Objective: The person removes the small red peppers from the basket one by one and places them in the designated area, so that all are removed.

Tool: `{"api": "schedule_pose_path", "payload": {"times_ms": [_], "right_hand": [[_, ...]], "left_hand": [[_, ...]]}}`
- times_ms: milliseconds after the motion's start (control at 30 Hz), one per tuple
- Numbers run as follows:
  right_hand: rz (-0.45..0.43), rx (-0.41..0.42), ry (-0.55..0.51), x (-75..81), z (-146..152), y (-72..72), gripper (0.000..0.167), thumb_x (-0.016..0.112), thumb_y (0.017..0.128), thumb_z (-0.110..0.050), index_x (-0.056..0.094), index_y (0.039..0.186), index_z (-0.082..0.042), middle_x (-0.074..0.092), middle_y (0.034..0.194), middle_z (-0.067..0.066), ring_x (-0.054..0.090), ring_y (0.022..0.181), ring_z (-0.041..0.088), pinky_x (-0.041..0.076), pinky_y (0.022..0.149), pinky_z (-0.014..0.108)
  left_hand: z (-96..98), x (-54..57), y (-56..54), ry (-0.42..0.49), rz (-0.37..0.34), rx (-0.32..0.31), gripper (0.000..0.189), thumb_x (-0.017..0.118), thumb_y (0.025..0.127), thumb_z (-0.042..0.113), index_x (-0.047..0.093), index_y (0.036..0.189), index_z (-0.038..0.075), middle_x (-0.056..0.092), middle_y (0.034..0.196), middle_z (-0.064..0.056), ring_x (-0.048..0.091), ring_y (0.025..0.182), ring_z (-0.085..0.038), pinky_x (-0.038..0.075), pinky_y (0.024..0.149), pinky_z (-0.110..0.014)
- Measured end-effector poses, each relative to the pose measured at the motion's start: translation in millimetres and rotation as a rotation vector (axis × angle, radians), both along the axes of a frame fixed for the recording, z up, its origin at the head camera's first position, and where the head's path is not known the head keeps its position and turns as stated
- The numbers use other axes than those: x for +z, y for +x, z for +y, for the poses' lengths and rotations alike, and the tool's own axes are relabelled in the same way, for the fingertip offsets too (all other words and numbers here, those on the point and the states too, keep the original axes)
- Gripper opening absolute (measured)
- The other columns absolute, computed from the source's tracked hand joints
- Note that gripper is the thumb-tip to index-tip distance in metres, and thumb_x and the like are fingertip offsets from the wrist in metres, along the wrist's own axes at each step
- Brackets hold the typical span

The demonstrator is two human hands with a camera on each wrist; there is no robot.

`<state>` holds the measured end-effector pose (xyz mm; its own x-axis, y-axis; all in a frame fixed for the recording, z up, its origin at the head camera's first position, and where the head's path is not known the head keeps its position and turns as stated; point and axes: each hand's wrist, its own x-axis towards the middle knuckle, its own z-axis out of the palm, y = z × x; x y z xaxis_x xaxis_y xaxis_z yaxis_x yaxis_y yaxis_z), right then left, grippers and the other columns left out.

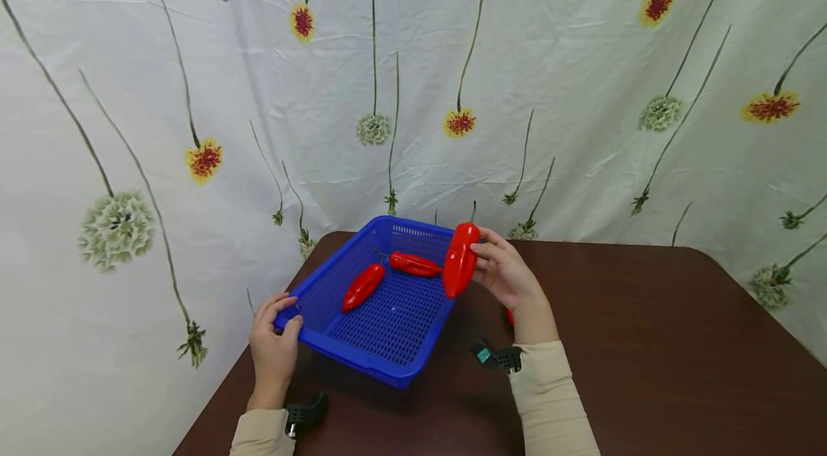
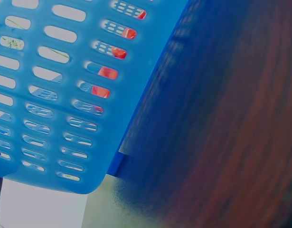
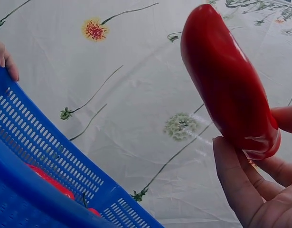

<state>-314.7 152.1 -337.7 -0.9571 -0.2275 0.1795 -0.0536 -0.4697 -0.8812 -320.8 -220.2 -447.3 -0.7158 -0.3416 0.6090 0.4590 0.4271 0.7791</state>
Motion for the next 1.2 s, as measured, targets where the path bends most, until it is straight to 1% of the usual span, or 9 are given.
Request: {"api": "schedule_pose_path", "payload": {"times_ms": [200, 333, 467, 667, 767, 900, 1033, 1133, 1200], "right_hand": [[-0.013, -0.032, 0.029, -2.2, 4.6, -2.5, 0.025, 0.043, 0.103, -0.009, 0.054, 0.125, -0.016, 0.067, 0.106, -0.003, 0.067, 0.087, 0.013, 0.056, 0.079, 0.029], [-0.032, -0.065, 0.039, -2.5, 7.8, -2.9, 0.031, 0.044, 0.103, -0.010, 0.050, 0.133, -0.013, 0.066, 0.107, -0.003, 0.067, 0.088, 0.014, 0.056, 0.079, 0.029], [-0.046, -0.089, 0.035, -2.7, 11.3, -3.1, 0.037, 0.044, 0.102, -0.009, 0.045, 0.139, -0.009, 0.066, 0.106, -0.004, 0.066, 0.088, 0.013, 0.055, 0.079, 0.029], [-0.057, -0.119, 0.039, -3.7, 16.3, -3.3, 0.033, 0.043, 0.102, -0.009, 0.047, 0.135, -0.011, 0.066, 0.104, -0.006, 0.066, 0.087, 0.012, 0.055, 0.080, 0.029], [-0.059, -0.132, 0.057, -4.7, 19.0, -3.3, 0.032, 0.044, 0.102, -0.009, 0.048, 0.134, -0.011, 0.066, 0.103, -0.006, 0.066, 0.085, 0.012, 0.055, 0.080, 0.029], [-0.059, -0.146, 0.073, -6.2, 22.6, -3.5, 0.036, 0.043, 0.102, -0.009, 0.045, 0.138, -0.008, 0.067, 0.102, -0.006, 0.067, 0.082, 0.012, 0.055, 0.078, 0.028], [-0.057, -0.162, 0.090, -7.8, 26.2, -4.0, 0.043, 0.044, 0.103, -0.010, 0.040, 0.145, -0.004, 0.067, 0.102, -0.006, 0.067, 0.081, 0.012, 0.056, 0.078, 0.028], [-0.063, -0.179, 0.104, -9.0, 28.8, -4.4, 0.047, 0.044, 0.103, -0.010, 0.036, 0.149, -0.002, 0.067, 0.103, -0.006, 0.067, 0.081, 0.012, 0.056, 0.079, 0.028], [-0.070, -0.190, 0.109, -9.6, 30.3, -4.7, 0.049, 0.044, 0.103, -0.010, 0.035, 0.150, -0.002, 0.067, 0.103, -0.007, 0.067, 0.081, 0.011, 0.056, 0.079, 0.029]], "left_hand": [[0.2, 0.6, 0.4, 0.006, -0.014, -0.005, 0.028, 0.063, 0.083, -0.011, 0.070, 0.110, -0.006, 0.060, 0.125, -0.003, 0.047, 0.114, 0.004, 0.035, 0.084, 0.000], [0.8, 2.1, 2.0, 0.002, -0.014, 0.001, 0.028, 0.063, 0.083, -0.010, 0.070, 0.110, -0.006, 0.060, 0.124, -0.002, 0.047, 0.114, 0.004, 0.034, 0.086, 0.000], [1.3, 4.3, 3.6, -0.005, 0.007, 0.001, 0.028, 0.063, 0.083, -0.011, 0.070, 0.109, -0.006, 0.062, 0.123, -0.008, 0.047, 0.114, 0.005, 0.034, 0.089, 0.000], [1.4, 6.4, 4.7, -0.008, 0.029, -0.006, 0.027, 0.063, 0.082, -0.012, 0.070, 0.107, -0.007, 0.064, 0.123, -0.016, 0.048, 0.112, 0.006, 0.034, 0.089, 0.000], [1.3, 6.1, 4.5, -0.010, 0.027, -0.005, 0.027, 0.063, 0.082, -0.012, 0.070, 0.107, -0.006, 0.064, 0.122, -0.013, 0.048, 0.112, 0.006, 0.034, 0.088, 0.000], [1.1, 5.7, 4.0, -0.011, 0.024, -0.001, 0.027, 0.063, 0.082, -0.011, 0.071, 0.107, -0.006, 0.064, 0.122, -0.010, 0.047, 0.112, 0.006, 0.034, 0.088, 0.000], [0.7, 5.8, 3.5, -0.012, 0.032, -0.001, 0.027, 0.063, 0.082, -0.011, 0.070, 0.108, -0.006, 0.063, 0.123, -0.015, 0.047, 0.112, 0.006, 0.034, 0.090, 0.000], [0.6, 6.1, 3.4, -0.007, 0.032, -0.005, 0.027, 0.063, 0.082, -0.011, 0.070, 0.108, -0.006, 0.063, 0.122, -0.009, 0.048, 0.112, 0.006, 0.035, 0.088, 0.000], [0.5, 6.2, 3.4, -0.007, 0.029, -0.006, 0.027, 0.063, 0.083, -0.011, 0.070, 0.108, -0.006, 0.062, 0.121, -0.003, 0.048, 0.111, 0.006, 0.036, 0.086, 0.000]]}}
